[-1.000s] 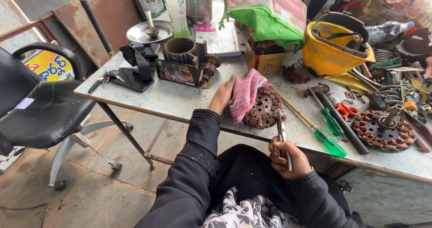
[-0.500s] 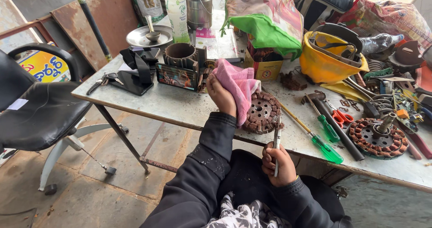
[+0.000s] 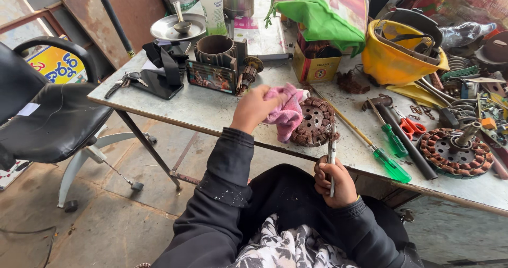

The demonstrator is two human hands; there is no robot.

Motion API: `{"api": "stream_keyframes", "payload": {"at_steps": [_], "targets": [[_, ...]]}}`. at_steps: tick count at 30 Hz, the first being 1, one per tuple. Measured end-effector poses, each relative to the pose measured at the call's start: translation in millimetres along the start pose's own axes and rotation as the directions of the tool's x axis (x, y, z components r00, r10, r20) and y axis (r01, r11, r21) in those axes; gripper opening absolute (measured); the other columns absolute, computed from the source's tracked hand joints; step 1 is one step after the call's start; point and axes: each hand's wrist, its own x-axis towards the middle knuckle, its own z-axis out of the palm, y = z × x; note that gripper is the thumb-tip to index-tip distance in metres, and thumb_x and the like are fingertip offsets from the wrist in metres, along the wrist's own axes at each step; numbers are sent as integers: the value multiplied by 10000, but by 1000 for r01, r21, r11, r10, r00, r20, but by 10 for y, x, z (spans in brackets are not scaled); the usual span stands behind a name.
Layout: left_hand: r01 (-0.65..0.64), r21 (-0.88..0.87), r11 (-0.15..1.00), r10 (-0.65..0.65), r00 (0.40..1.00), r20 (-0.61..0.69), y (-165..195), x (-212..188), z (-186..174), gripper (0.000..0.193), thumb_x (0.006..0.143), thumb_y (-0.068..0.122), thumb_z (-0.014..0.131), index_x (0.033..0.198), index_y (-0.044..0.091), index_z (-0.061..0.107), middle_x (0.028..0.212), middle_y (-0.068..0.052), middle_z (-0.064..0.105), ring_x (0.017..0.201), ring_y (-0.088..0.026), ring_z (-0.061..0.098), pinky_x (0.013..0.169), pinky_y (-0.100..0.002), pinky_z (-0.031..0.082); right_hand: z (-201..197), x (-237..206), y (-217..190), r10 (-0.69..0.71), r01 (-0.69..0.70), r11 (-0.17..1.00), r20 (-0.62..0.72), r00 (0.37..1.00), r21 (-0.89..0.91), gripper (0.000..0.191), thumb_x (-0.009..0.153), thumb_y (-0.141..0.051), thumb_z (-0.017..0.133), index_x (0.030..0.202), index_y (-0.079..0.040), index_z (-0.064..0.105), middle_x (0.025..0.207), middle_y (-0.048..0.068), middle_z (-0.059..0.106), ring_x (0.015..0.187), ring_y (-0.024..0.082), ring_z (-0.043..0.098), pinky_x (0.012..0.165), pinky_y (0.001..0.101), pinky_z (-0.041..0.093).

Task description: The person uses a screwdriver and pliers to clean and adjust a circular electrical component on a cluttered workbench. They repeatedly probe the component's holes and manipulate small parts with tools while holding the object with a cloth.

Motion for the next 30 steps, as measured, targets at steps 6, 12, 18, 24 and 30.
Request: {"api": "stream_keyframes", "payload": {"at_steps": [6,12,18,24,30], "targets": [[-297,-458,838,259,955,-144,343,-224,-149,263,980,365,689,968,123,790,843,-1,751,630,-97,647,507,-278,490,-3,5,-27,6,-5,1000,43,999,-9,83,925,-116,549,870,-98,489,696,1,477,444,51,327,376,226,248],[-244,-163,956,293,772,564,818,-472,-221,403,918,528,684,934,152,829,714,-63,721,629,-190,677,604,-350,515,-1,-22,-33,17,-18,999,-10,1000,-31,41,905,-105,530,935,-111,504,705,4,483,437,55,328,379,227,255],[-433,65,899,416,890,185,1099,-349,47,518,879,620,683,952,115,773,903,-98,726,871,-245,690,811,-391,512,18,-39,-35,14,-14,999,8,1000,-41,63,910,-92,523,964,-102,495,724,9,482,446,55,330,385,230,253],[-649,211,731,668,744,-25,837,-582,392,409,747,500,773,916,127,771,1089,-82,721,1174,-299,591,1039,-475,374,-68,-41,-116,63,-64,998,76,995,5,60,922,-134,529,951,-111,482,741,10,487,447,58,343,376,228,251],[-594,4,805,593,803,-65,434,-821,245,183,948,298,759,944,123,704,1211,-14,709,1392,-270,549,1227,-421,361,-164,-2,-119,61,-70,997,175,983,42,102,950,-150,537,914,-88,464,763,18,504,458,67,356,377,237,258]]}}
